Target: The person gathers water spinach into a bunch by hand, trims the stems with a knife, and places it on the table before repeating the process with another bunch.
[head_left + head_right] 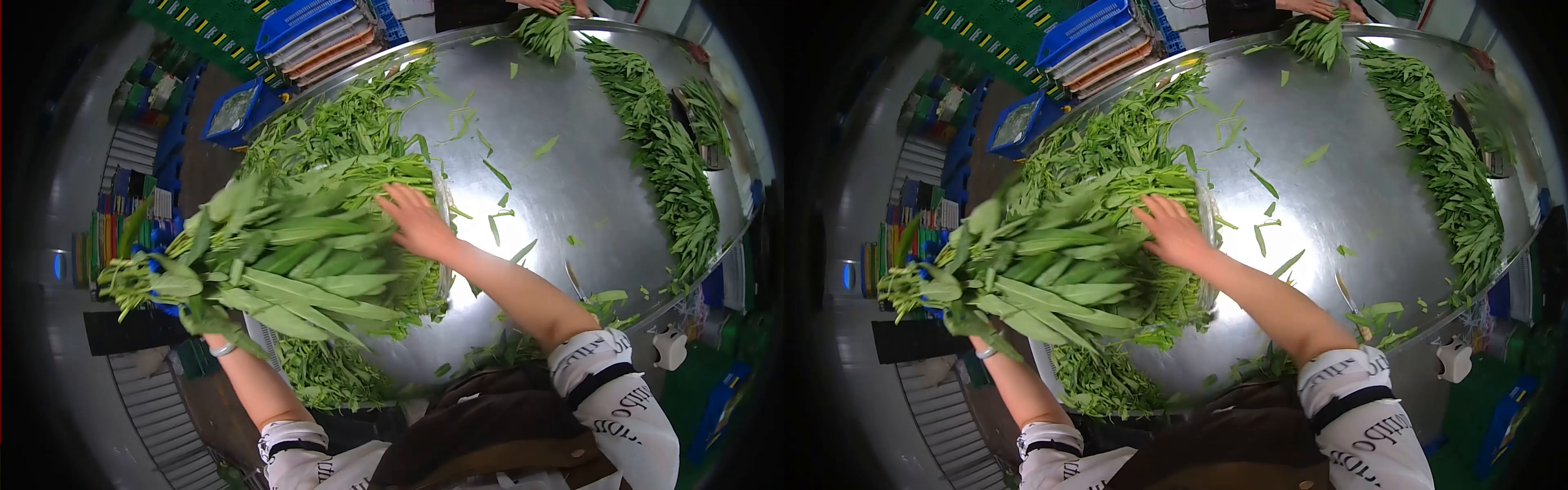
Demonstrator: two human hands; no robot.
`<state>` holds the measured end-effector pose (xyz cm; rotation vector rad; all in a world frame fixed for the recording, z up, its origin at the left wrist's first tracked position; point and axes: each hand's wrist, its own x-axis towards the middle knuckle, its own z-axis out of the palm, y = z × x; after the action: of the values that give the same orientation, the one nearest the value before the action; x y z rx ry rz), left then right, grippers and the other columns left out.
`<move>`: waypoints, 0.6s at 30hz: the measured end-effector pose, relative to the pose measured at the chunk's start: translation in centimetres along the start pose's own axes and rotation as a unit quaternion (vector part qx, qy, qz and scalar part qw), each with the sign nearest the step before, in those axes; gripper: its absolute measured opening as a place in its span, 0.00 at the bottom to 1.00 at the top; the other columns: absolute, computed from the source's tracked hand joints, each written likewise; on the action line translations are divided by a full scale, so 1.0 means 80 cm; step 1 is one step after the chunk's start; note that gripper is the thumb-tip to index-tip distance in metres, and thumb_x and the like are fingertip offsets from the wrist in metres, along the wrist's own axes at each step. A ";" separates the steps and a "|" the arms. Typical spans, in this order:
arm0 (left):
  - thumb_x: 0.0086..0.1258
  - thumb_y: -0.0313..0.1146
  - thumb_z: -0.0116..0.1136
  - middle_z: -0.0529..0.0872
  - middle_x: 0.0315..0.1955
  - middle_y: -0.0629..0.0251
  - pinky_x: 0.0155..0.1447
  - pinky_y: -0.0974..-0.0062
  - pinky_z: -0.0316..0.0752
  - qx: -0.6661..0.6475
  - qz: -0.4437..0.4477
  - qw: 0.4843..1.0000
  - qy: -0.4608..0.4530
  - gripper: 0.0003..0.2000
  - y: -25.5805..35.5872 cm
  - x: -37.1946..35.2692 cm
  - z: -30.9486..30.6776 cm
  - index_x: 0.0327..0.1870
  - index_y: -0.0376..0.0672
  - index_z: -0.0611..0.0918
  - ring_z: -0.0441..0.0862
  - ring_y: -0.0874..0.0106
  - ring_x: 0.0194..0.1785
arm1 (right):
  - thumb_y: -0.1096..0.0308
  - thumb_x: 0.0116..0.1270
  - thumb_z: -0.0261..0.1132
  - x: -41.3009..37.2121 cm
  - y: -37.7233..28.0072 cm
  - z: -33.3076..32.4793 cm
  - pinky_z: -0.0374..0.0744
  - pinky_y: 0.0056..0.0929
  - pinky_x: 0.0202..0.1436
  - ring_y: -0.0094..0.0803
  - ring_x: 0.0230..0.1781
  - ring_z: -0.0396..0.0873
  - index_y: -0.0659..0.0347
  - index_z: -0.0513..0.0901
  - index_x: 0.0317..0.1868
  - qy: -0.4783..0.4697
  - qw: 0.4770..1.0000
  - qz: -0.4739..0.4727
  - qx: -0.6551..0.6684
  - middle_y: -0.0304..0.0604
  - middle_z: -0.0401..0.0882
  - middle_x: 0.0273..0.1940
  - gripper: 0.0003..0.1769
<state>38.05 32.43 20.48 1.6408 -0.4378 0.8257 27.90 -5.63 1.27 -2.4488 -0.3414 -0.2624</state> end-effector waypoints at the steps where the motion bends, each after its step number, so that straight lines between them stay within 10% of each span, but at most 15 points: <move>1: 0.76 0.40 0.45 0.74 0.61 0.51 0.67 0.65 0.68 -0.062 -0.043 0.997 -0.019 0.22 -0.017 -0.016 -0.004 0.64 0.36 0.69 0.76 0.62 0.59 | 0.60 0.62 0.66 -0.029 0.003 -0.011 0.54 0.47 0.75 0.46 0.73 0.53 0.58 0.63 0.69 0.010 1.000 0.007 0.011 0.50 0.57 0.71 0.36; 2: 0.77 0.42 0.44 0.73 0.62 0.47 0.64 0.60 0.72 -0.007 -0.079 0.996 -0.040 0.24 -0.058 -0.030 -0.023 0.68 0.38 0.66 0.77 0.62 0.57 | 0.63 0.61 0.66 -0.064 0.008 -0.021 0.56 0.46 0.74 0.46 0.73 0.54 0.59 0.65 0.68 0.020 0.999 0.015 0.022 0.50 0.58 0.70 0.35; 5: 0.75 0.46 0.41 0.71 0.66 0.55 0.74 0.49 0.54 -0.539 -0.189 0.809 -0.143 0.25 0.023 -0.094 0.053 0.70 0.48 0.65 0.67 0.58 0.68 | 0.68 0.59 0.66 -0.197 0.047 -0.051 0.62 0.44 0.70 0.49 0.68 0.60 0.61 0.69 0.62 -0.038 0.994 0.098 0.043 0.51 0.62 0.67 0.30; 10: 0.71 0.51 0.49 0.79 0.57 0.59 0.69 0.58 0.64 -0.356 -0.397 0.835 -0.136 0.31 0.036 -0.155 0.061 0.72 0.45 0.63 0.75 0.60 0.59 | 0.71 0.57 0.66 -0.414 0.104 -0.131 0.70 0.43 0.60 0.51 0.57 0.70 0.62 0.74 0.55 0.028 0.951 0.305 -0.045 0.53 0.73 0.55 0.23; 18: 0.56 0.28 0.62 0.84 0.45 0.58 0.52 0.70 0.77 -0.119 -0.496 0.712 -0.483 0.23 0.116 -0.273 0.201 0.55 0.32 0.77 0.83 0.67 0.45 | 0.65 0.52 0.71 -0.515 0.118 -0.161 0.76 0.43 0.49 0.50 0.47 0.76 0.62 0.75 0.48 -0.005 0.892 0.424 -0.158 0.52 0.77 0.44 0.24</move>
<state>21.43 11.50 10.22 1.6223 -0.2564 -0.9339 -9.52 -28.21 -5.33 -2.6482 0.8287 0.0873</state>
